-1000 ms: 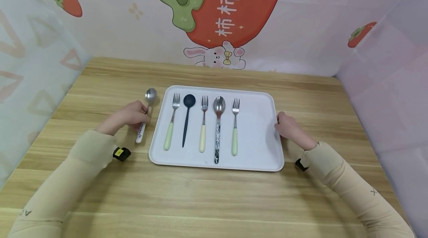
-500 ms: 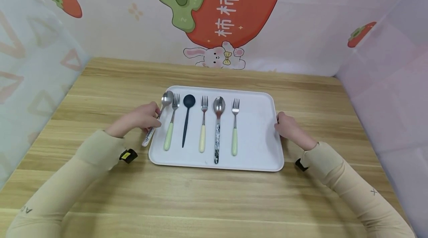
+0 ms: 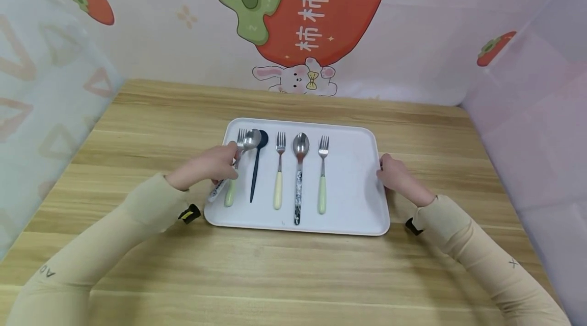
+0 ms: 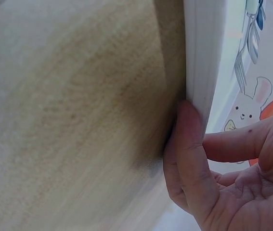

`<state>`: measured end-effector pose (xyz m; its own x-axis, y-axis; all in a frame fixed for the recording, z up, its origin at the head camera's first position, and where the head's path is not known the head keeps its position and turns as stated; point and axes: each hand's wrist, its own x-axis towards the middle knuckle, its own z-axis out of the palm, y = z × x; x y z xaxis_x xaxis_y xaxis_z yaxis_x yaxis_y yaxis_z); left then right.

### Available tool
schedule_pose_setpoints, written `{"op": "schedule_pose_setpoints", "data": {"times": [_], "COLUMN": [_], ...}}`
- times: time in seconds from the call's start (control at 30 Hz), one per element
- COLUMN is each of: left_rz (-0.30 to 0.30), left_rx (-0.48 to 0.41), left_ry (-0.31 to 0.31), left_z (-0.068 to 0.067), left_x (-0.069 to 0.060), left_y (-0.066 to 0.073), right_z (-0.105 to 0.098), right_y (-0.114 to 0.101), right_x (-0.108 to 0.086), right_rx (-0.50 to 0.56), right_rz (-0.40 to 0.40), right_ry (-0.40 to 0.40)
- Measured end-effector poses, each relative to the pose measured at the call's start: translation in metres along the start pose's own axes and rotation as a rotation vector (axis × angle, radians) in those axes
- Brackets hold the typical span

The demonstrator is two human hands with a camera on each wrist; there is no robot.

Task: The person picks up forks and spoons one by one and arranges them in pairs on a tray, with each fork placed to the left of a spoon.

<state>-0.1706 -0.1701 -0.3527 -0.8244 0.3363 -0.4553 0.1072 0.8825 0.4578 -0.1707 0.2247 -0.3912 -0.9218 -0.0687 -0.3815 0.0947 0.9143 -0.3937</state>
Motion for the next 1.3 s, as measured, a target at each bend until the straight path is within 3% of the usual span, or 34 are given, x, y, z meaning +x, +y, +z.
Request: {"op": "schedule_pose_setpoints", "data": {"times": [0.33, 0.73, 1.3], "left_rz": [0.062, 0.138, 0.225], "left_rx": [0.07, 0.247, 0.25], "left_ry": [-0.037, -0.061, -0.075], "left_z": [0.005, 0.013, 0.038], "left_x": [0.006, 0.012, 0.034], "left_y": [0.024, 0.058, 0.108], "right_z": [0.001, 0.0, 0.0], "right_y": [0.001, 0.001, 0.0], "right_x": [0.002, 0.003, 0.001], "right_rx": [0.0, -0.008, -0.018], "right_rz": [-0.002, -0.003, 0.019], "right_ry": [-0.016, -0.025, -0.026]}}
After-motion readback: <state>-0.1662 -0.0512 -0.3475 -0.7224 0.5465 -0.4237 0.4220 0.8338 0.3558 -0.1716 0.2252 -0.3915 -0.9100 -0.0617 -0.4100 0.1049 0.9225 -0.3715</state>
